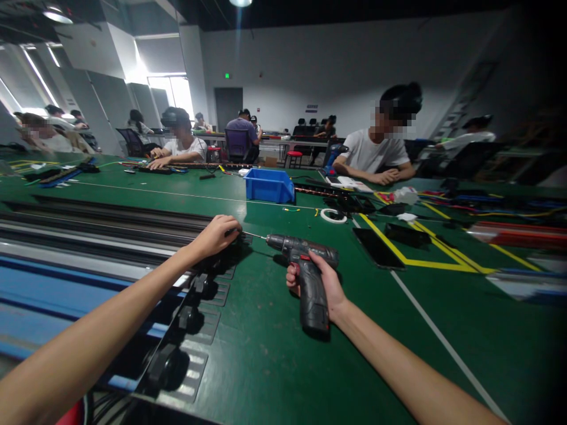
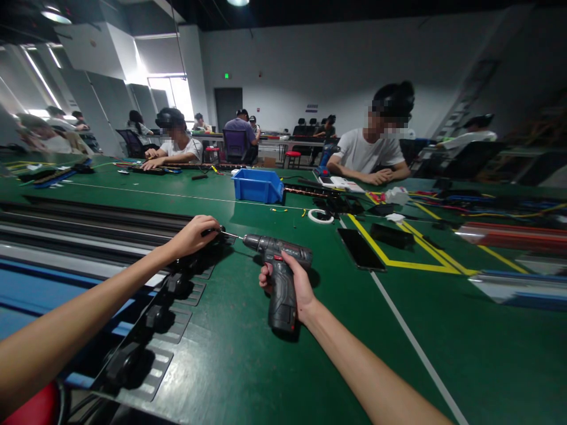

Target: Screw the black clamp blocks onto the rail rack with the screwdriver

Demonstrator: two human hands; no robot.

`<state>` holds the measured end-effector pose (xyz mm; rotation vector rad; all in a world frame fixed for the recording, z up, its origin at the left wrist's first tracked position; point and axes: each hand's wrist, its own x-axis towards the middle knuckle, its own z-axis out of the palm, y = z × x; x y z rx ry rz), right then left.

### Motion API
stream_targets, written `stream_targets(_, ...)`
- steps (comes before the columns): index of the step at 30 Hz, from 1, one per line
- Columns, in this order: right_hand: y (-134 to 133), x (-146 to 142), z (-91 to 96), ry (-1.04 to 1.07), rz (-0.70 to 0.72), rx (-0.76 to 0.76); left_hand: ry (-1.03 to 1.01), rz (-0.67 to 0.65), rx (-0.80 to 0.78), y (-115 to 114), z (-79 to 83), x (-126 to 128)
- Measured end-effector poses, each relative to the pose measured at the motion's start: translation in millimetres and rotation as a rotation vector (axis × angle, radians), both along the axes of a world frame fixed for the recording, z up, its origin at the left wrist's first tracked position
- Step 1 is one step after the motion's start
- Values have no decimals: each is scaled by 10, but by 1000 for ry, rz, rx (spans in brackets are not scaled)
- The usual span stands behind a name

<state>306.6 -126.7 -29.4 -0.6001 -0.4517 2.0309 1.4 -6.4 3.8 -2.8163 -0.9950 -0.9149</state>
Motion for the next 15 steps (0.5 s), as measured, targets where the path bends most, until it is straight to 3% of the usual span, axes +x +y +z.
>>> stream_targets(9, -3, -6, 1, -13, -5, 11, 44, 22, -6, -41, 58, -5)
stream_targets(15, 81, -3, 5, -41, 1, 22, -9, 98, -83, 69, 92, -231)
